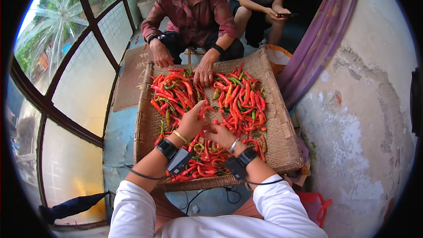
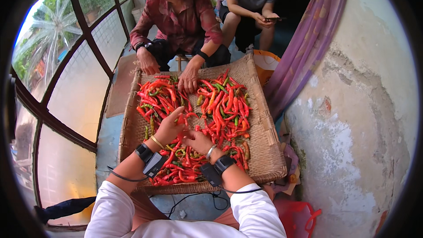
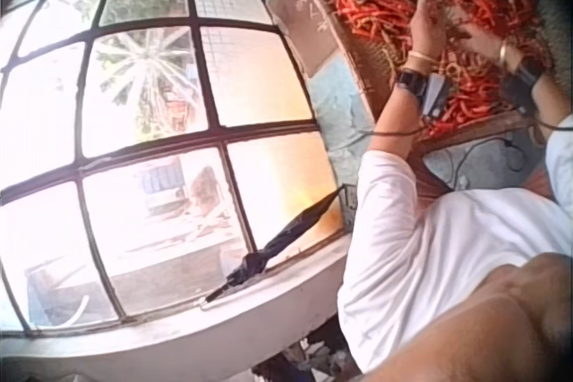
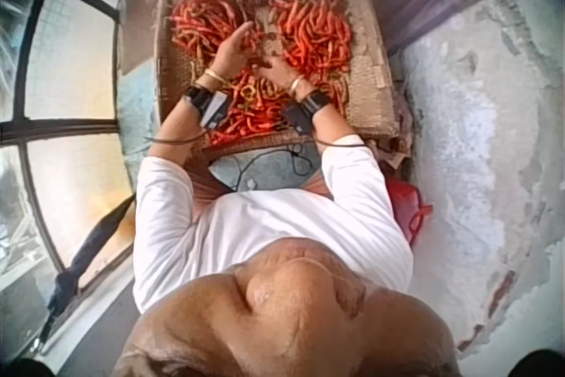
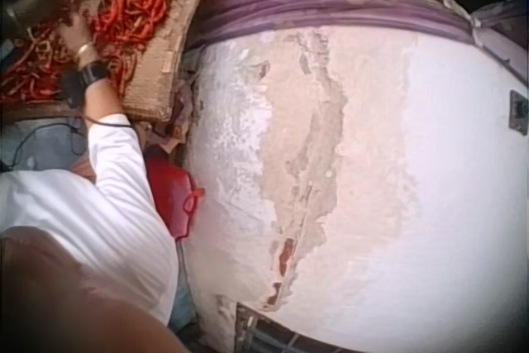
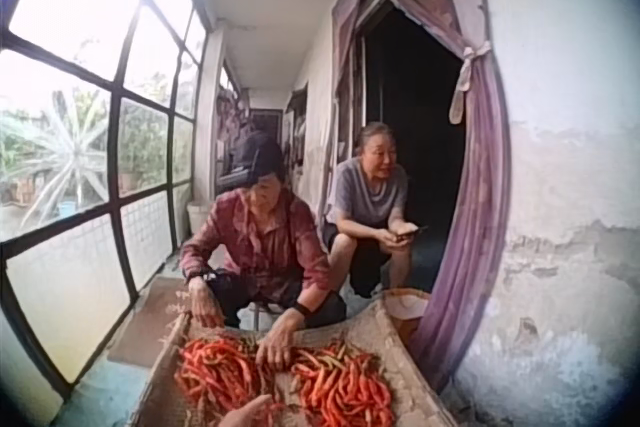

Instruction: The person picks through a large pile of red and green peppers on a flat woven tray, removing stems from individual peppers by hand and placing them back onto the tray.

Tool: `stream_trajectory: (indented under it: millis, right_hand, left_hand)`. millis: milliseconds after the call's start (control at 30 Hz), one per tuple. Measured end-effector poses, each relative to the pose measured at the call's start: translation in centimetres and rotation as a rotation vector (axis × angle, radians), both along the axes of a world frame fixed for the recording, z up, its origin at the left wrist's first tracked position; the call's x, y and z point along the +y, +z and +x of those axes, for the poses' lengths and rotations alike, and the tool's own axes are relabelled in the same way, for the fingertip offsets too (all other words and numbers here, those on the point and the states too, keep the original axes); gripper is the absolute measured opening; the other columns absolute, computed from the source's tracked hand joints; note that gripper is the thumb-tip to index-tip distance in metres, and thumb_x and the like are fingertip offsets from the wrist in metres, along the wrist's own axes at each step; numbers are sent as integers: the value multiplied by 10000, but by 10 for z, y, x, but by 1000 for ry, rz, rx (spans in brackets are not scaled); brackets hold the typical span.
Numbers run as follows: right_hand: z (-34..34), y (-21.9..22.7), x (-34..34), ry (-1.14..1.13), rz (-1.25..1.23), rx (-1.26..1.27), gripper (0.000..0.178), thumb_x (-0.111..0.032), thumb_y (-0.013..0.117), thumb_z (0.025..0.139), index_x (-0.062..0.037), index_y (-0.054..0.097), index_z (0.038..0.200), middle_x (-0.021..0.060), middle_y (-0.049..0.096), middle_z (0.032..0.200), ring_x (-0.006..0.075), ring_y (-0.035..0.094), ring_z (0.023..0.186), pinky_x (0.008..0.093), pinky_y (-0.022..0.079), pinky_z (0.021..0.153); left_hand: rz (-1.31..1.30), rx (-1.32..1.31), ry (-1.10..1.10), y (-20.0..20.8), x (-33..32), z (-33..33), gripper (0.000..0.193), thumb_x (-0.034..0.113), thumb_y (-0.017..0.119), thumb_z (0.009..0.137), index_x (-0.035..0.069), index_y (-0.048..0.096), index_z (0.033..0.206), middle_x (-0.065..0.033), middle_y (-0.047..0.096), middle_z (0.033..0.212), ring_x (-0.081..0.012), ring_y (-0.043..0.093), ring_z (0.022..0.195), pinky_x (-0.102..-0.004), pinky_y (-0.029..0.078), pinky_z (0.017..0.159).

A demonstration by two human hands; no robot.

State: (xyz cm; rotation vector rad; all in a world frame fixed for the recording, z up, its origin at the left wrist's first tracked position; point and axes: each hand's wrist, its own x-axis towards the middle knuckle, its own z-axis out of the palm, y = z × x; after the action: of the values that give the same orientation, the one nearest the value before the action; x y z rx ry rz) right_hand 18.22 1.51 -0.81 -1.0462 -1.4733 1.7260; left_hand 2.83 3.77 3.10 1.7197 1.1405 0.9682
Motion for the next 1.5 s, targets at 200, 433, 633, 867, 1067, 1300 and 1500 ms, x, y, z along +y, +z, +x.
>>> stream_trajectory:
  millis: [200,433,633,867,1067,1300,1500]
  right_hand:
    - [2,-13,-2,167,4,-68,211,-205,548,844,-34,562,966,0,568,737,45,516,602,203,420,523]
    - [3,7,-4,135,-133,-120,168,-225,522,856,-61,547,830,-23,550,625,50,517,524,183,405,454]
    - [22,11,7,-117,-224,-52,184,-233,496,870,-56,538,841,-17,558,619,53,520,510,178,405,438]
    - [31,-2,12,-590,-278,355,674,-227,491,870,-53,59,1357,116,581,876,148,590,665,249,478,504]
    - [26,-5,13,-370,-338,308,392,-189,504,860,-1,399,1189,75,601,794,114,583,612,222,465,479]
    - [9,-2,3,-222,-246,69,295,-169,531,835,-6,513,1080,38,580,759,82,551,594,202,431,473]
    - [1,-7,-1,-143,211,-240,409,-87,573,767,-78,495,1169,50,595,856,145,576,734,266,468,655]
  left_hand:
    - [-526,-709,102,-7,-27,-2,389,33,457,862,46,360,1238,-70,557,902,-163,573,834,-280,486,736]
    - [-582,-726,181,-19,-10,-21,142,188,486,881,47,503,882,-35,577,753,-127,576,691,-271,499,614]
    - [-213,-179,291,-44,3,-39,160,185,518,845,51,533,932,-57,593,768,-151,571,554,-265,465,530]
    - [354,789,189,-26,-11,-37,291,149,568,745,121,512,1029,-72,519,938,-257,581,756,-368,484,591]
    - [307,1026,160,-39,-5,-41,310,121,540,724,116,506,1032,-65,523,916,-253,582,723,-368,483,551]
    - [298,1071,89,-39,-5,-35,134,108,530,735,72,530,864,-75,556,831,-255,603,675,-359,488,521]
    - [424,818,92,-14,-23,-16,133,207,548,737,82,562,780,-67,571,724,-247,595,622,-352,480,504]
